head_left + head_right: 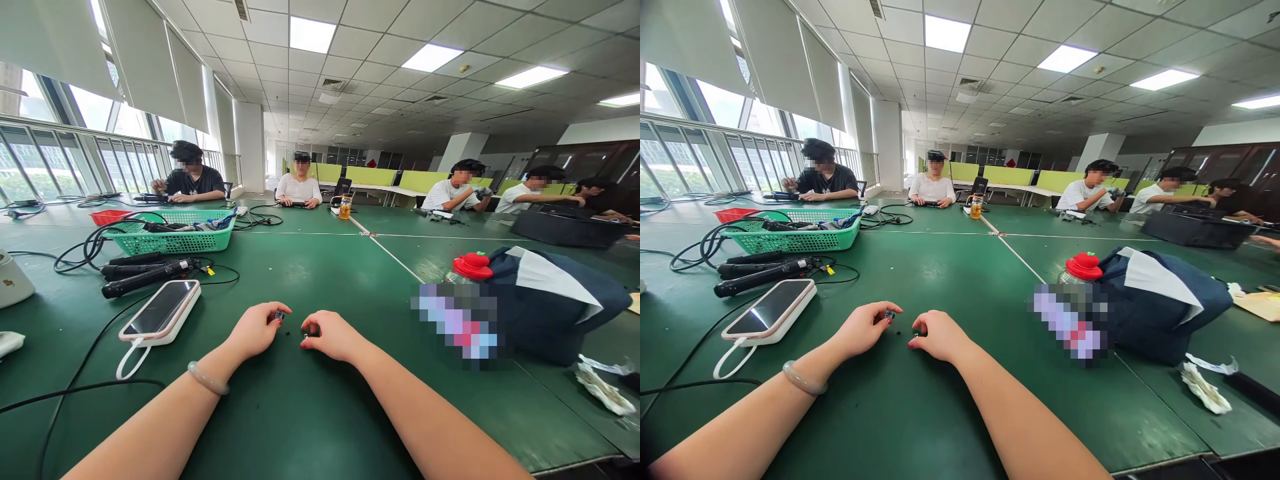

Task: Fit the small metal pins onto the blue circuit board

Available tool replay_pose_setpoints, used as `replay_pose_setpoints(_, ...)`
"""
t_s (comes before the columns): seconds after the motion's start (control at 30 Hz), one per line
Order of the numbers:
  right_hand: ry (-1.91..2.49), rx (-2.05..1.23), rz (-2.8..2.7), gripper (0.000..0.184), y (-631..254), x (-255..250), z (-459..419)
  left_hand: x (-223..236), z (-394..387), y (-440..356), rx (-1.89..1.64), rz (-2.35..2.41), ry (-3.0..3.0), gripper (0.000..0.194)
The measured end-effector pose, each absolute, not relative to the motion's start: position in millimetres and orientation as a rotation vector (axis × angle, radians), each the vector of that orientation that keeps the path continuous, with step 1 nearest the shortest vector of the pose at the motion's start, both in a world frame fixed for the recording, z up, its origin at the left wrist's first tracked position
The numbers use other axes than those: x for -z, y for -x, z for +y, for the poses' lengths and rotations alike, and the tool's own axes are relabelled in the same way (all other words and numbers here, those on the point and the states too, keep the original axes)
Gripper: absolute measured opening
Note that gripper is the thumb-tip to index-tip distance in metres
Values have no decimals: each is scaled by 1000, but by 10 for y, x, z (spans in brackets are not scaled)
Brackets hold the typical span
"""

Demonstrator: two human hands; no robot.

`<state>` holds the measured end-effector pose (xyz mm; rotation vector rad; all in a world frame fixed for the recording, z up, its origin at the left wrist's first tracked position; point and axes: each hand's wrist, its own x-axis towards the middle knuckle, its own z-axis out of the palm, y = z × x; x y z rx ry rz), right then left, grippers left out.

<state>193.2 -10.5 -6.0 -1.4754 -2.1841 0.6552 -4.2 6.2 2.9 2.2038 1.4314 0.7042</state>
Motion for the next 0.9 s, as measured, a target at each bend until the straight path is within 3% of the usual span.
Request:
replay_pose_setpoints(0.3, 1465, -693, -2124, 8, -1801, 177, -73, 3, 41, 3, -647, 1448, -2220, 21)
replay_pose_setpoints(0.9, 1296, -580, -2172, 25, -1746, 266, -39, 9, 42, 18, -699, 1467, -2185, 20)
